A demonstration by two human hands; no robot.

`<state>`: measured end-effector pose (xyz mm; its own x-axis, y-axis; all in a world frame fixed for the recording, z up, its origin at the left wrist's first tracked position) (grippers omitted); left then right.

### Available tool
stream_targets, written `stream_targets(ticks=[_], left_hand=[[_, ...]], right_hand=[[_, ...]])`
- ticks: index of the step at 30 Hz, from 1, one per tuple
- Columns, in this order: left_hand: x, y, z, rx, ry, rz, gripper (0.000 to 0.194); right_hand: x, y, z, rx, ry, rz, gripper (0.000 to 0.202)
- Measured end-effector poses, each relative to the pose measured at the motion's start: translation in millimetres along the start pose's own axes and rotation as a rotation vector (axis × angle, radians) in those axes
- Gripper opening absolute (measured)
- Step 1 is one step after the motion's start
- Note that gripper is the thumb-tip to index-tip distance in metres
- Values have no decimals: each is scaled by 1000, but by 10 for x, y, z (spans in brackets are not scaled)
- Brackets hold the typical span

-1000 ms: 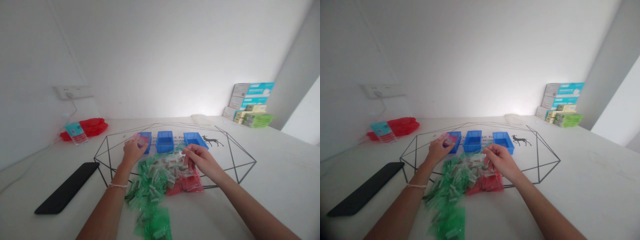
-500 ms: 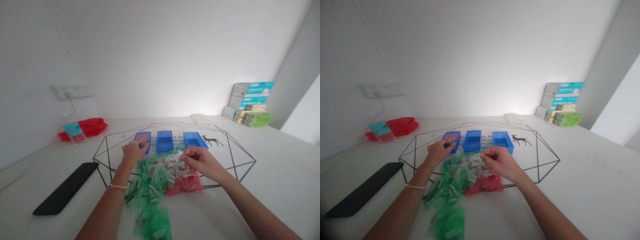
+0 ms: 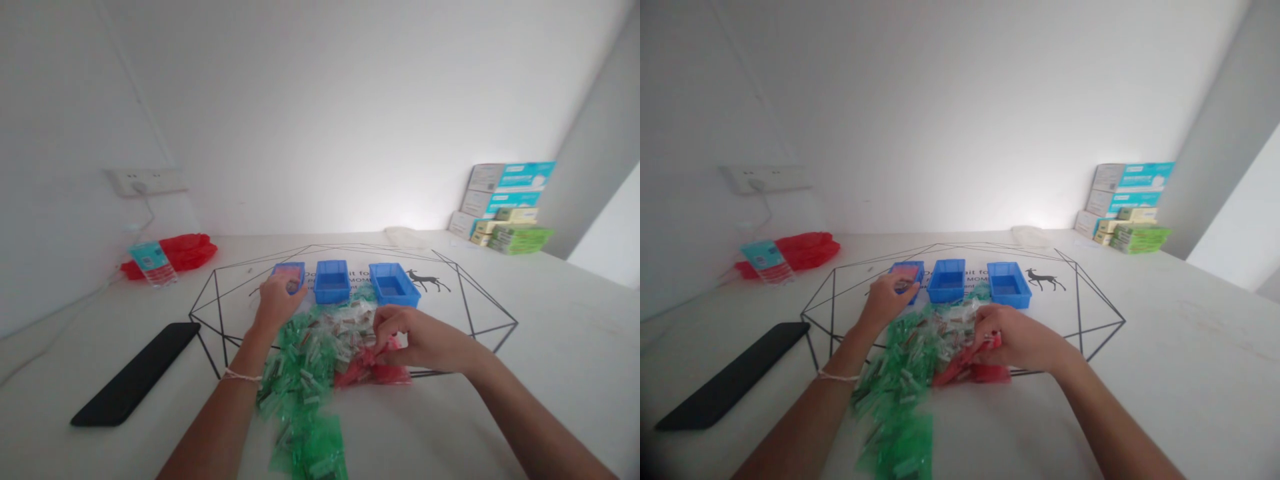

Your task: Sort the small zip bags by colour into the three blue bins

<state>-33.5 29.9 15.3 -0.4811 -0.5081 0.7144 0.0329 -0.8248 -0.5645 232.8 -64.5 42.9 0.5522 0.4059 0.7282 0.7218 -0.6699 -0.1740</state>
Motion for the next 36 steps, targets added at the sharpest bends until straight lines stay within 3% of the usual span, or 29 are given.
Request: stream_targets(ticks=[4,6,8,12,16,19,22,26,36], left_hand=[[90,20,191,36,318,54,26],[105,53,309,79,497,-19,26],[91,110,447,108,740,-186,30],[30,310,751,150,1278,-644,46],[-60,497,947,163,1315,-902,48],[-127,534,993,163,1265,-910,35],[-147,491,940,233,1269,-834,25],[-119,420,820,381,1317,-765,27],[-110,404,770,481,1252,-766,28]], right_hand=[[47,-4,6,-11,-76,139,7],[65,-17,12,-23,-132,246,10],[93,-30,35,-50,-213,394,14],[142,-37,145,-154,-420,674,27],[138,-26,253,-303,-549,817,33],[108,-30,283,-347,-647,858,34],[54,-63,279,-374,-782,753,32],[-16,-94,276,-460,-860,547,23],[-80,-100,334,-534,-867,502,21]])
Point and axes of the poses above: each hand's wrist, its own y-axis away from the middle knuckle, its own x-axis out of the back of the hand, z = x × y, the point moved 3 cm from there along -y, towards the middle knuckle, and after that the axes turned 1 degree about -x, right-handed, at the moved point
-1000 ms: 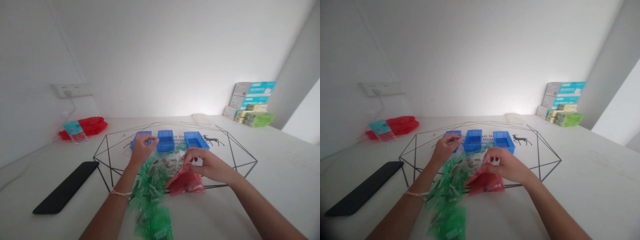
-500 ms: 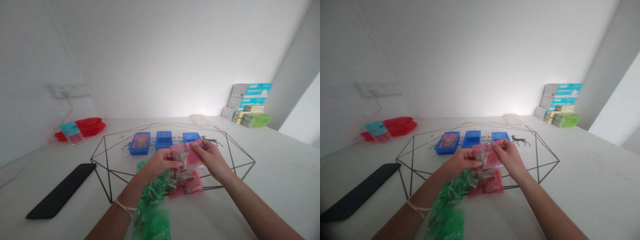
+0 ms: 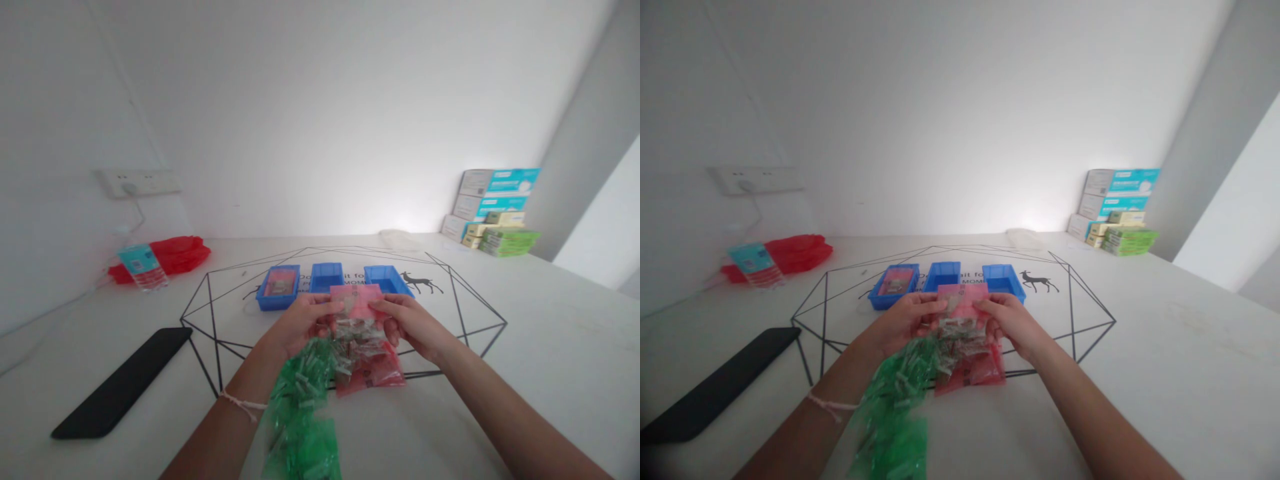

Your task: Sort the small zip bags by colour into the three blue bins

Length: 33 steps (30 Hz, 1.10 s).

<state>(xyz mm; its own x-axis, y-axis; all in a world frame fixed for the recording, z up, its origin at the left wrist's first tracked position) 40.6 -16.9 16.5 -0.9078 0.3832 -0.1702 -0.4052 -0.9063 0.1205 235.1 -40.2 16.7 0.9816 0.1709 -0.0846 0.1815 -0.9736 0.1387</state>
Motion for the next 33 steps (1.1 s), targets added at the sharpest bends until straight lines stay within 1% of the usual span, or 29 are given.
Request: stream_targets(ticks=[2,4,7,10,12,14,16,18,20,22,24,29,31,33], left_hand=[[20,-5,1,-3,17,31,32],[52,-15,3,-33,17,74,35],[96,-41,16,-127,-19,97,32],[127,-61,42,-228,-84,100,28],[138,-62,52,-251,-140,111,26],[140,-56,47,-236,-181,108,26],[132,-51,28,-198,-189,81,29],[123,-48,9,-164,-160,52,33],[119,-43,7,-152,-110,53,44],[114,-28,23,-152,-69,70,58],[94,-4,37,-134,-42,57,66],[0,48,11,-7,-1,-99,59],[0,41,3,11,61,-81,51],[38,16,17,-11,176,9,40]], right_hand=[[14,9,-13,26,33,-2,23],[38,4,-42,101,95,-12,25],[93,-40,-96,289,212,-19,25],[153,-87,-135,498,285,12,18],[171,-98,-144,579,326,31,15],[166,-98,-135,561,354,24,17],[140,-87,-114,477,383,-13,18],[103,-69,-93,386,401,-55,30],[64,-49,-77,320,390,-91,39],[28,-32,-68,279,344,-108,41],[-4,-20,-64,259,288,-119,42],[-26,-10,-78,247,79,-45,38],[-34,-4,-80,234,32,-34,37],[-63,9,-73,206,55,-75,37]])
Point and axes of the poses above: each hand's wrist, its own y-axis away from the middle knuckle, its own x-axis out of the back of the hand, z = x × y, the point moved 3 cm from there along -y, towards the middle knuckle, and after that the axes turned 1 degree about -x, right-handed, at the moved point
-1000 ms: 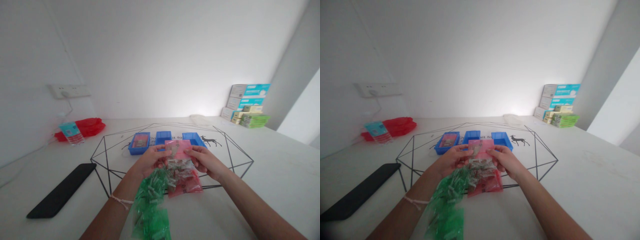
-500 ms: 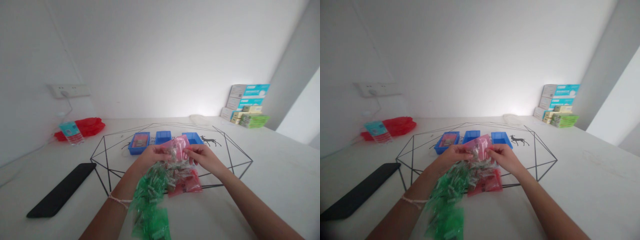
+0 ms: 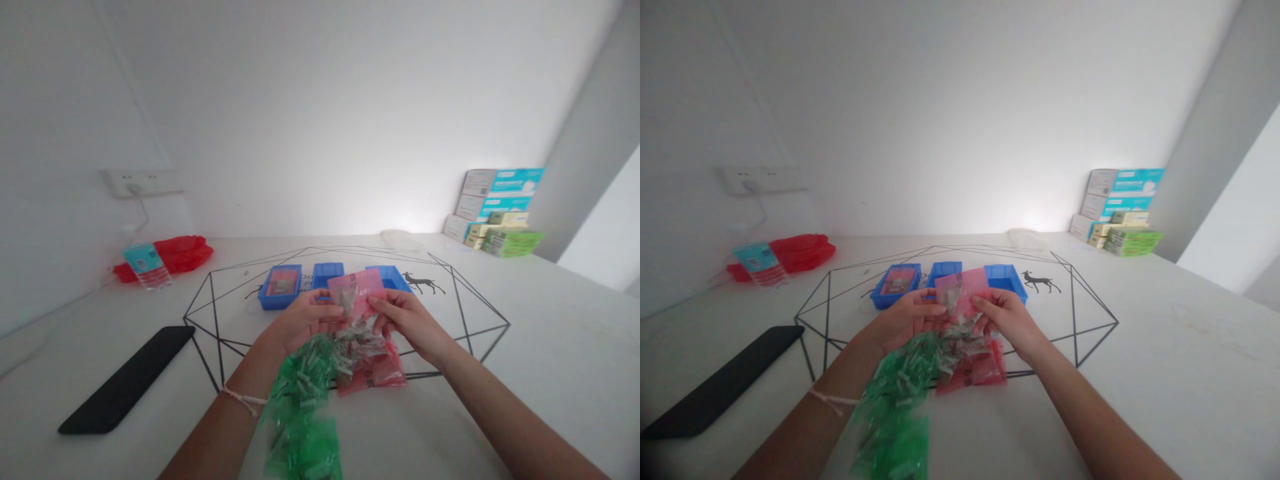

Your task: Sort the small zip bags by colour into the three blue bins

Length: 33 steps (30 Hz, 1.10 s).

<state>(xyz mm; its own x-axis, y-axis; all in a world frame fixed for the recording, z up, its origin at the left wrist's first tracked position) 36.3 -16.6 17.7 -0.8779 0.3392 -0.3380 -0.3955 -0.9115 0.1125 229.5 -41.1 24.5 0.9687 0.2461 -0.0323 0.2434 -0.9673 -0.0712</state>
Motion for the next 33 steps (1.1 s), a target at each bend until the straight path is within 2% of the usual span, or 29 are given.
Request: stream_targets(ticks=[4,7,11,13,14,17,21,25,28,33], left_hand=[[139,-86,90,-82,163,172,18],[390,-149,200,-207,115,368,18],[943,-91,414,-626,-163,868,27],[1163,-53,487,-729,-399,1030,20],[1244,-52,505,-735,-487,1058,20],[1347,-130,493,-633,-694,943,29],[1222,-241,425,-565,-1135,807,34],[1048,-244,366,-522,-1495,837,28],[945,-216,346,-419,-1610,835,31],[836,-196,336,-248,-1677,772,55]], right_hand=[[-71,31,33,-79,81,-124,40],[-87,40,56,-109,101,-151,39],[-89,37,64,-125,135,-159,33],[-98,37,62,-129,155,-166,31],[-105,39,61,-131,168,-173,30],[-130,49,58,-128,203,-204,29],[-137,55,55,-111,228,-213,29],[-97,49,44,-57,265,-192,26],[-43,74,14,17,325,-222,27],[4,200,-19,-7,561,-474,18]])
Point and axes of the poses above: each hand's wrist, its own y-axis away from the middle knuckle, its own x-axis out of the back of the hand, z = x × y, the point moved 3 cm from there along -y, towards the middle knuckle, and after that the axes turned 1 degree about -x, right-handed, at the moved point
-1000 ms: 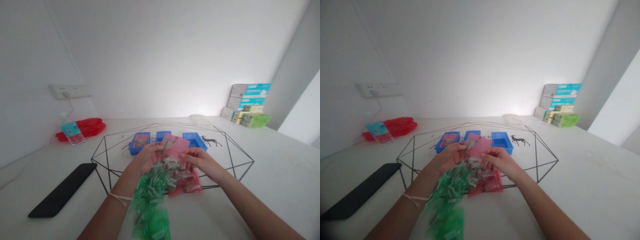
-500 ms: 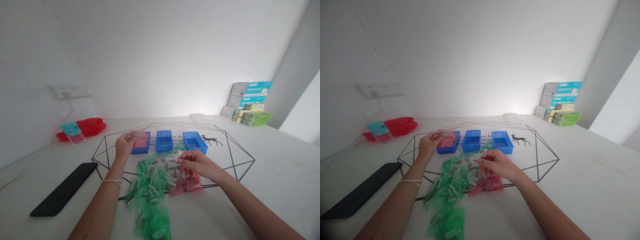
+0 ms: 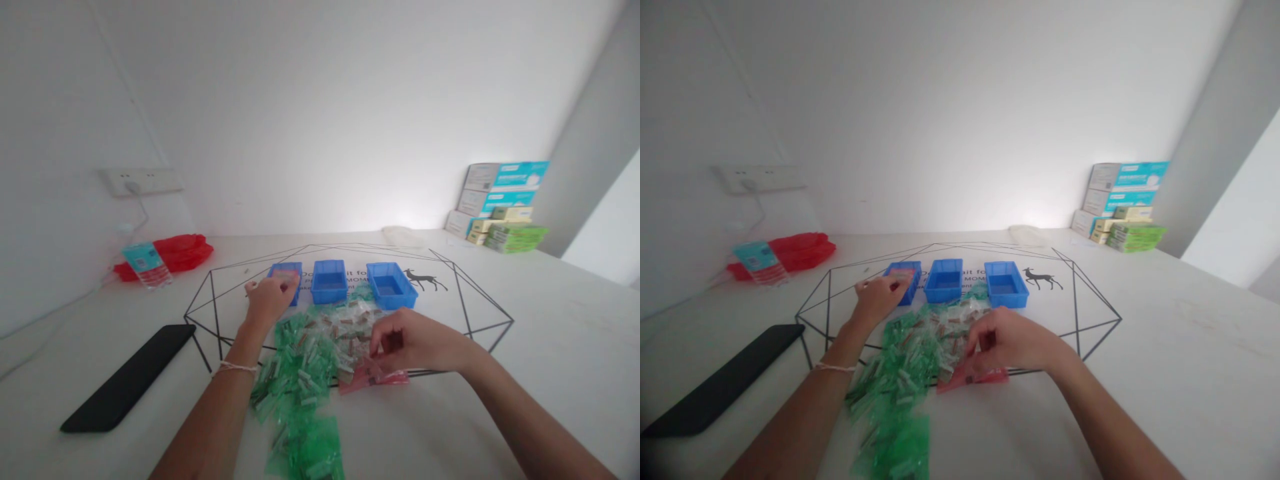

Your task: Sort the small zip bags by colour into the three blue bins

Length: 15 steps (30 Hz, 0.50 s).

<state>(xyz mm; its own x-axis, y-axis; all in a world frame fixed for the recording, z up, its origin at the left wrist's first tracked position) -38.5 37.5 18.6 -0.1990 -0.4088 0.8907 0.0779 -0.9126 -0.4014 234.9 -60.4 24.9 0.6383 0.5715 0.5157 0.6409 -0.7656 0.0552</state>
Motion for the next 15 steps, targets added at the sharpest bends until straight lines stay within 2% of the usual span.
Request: stream_targets(ticks=[2,5,9,12,15], left_hand=[[-5,17,20,-6,-41,-21,54],[-50,55,37,-10,-96,-62,53],[-113,93,65,-32,-95,-61,54],[-86,91,120,-76,71,37,41],[26,110,251,-181,428,130,29]], right_hand=[[-12,35,-9,-34,147,-58,16],[-23,43,-35,-54,333,-68,12],[-6,31,-93,33,360,-53,17],[41,31,-143,143,324,42,16],[71,31,-174,220,254,144,8]])
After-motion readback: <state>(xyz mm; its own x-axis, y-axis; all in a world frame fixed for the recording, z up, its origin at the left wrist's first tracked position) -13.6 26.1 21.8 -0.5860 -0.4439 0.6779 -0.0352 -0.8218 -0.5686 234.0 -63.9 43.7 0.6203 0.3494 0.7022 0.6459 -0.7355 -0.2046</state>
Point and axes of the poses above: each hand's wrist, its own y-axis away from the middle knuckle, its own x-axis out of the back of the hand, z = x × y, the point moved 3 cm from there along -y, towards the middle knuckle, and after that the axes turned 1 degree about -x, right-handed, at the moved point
